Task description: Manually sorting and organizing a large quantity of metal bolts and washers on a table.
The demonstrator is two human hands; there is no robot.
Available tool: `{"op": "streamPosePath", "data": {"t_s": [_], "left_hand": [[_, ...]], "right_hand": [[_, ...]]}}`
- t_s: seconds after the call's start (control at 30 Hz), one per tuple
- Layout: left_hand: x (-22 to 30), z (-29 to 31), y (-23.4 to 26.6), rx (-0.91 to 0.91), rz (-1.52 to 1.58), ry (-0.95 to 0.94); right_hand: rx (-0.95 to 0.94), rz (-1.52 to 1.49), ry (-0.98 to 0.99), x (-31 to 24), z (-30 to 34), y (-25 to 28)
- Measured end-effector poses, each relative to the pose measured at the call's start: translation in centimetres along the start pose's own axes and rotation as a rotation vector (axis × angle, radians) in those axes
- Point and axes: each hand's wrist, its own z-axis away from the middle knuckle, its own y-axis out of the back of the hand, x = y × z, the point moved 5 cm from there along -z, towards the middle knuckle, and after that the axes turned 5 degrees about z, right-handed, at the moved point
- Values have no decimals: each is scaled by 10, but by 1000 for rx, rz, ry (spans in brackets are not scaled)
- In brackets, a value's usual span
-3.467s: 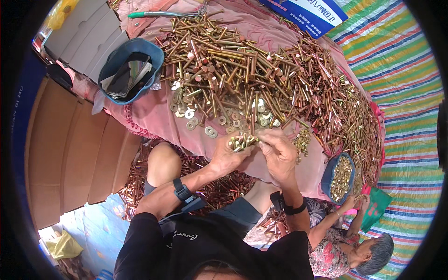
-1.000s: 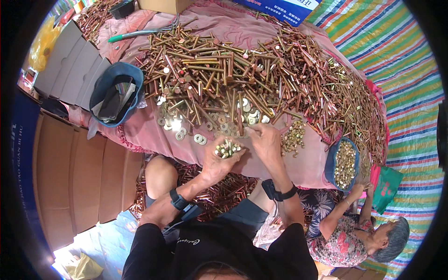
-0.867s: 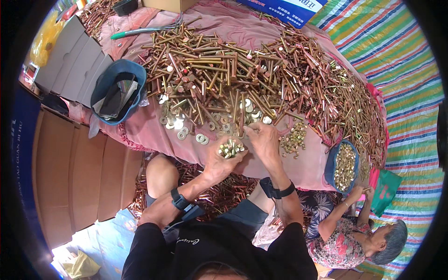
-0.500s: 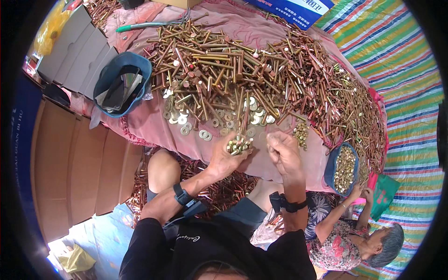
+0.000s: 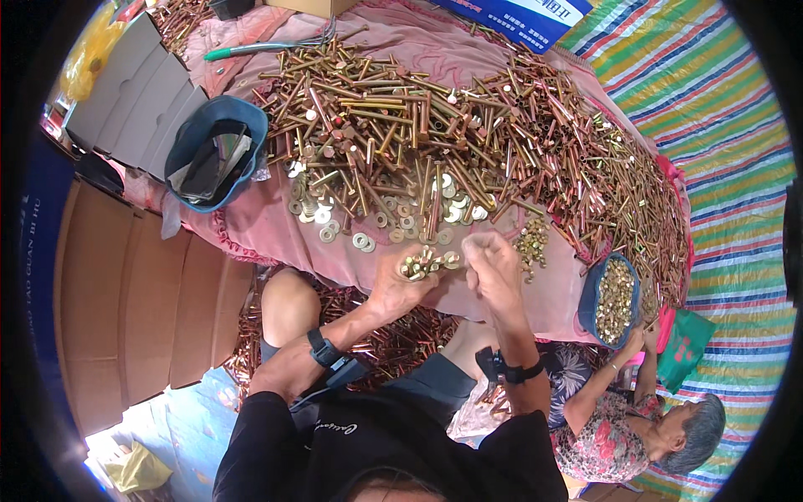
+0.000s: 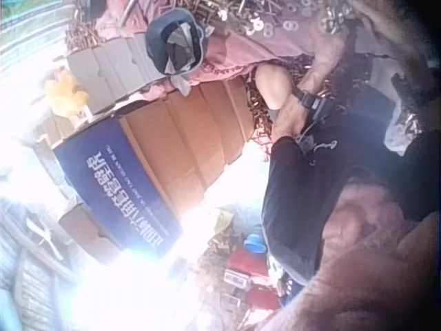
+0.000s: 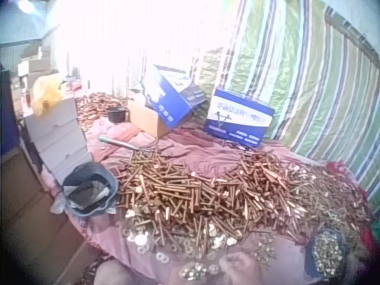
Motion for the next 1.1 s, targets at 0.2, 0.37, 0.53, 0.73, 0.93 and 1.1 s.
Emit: {"op": "streamPosePath", "data": {"t_s": [0.2, 0.37, 0.53, 0.73, 0.93, 1.1], "left_hand": [[-6, 1, 1, 21, -9, -11], [-14, -1, -3, 23, -5, -27], [-13, 0, 3, 63, -80, -73], [-8, -1, 5, -2, -201, -3], [-4, -4, -1, 37, -195, -63], [0, -2, 2, 29, -240, -45]], "right_hand": [[102, 675, 173, -7, -54, -13], [-49, 1020, 154, 2, -76, -25], [-16, 358, 105, -2, -56, 8], [132, 164, 326, -29, -7, 14], [186, 184, 576, -28, 17, -4], [200, 649, 874, -38, 27, -8]]}}
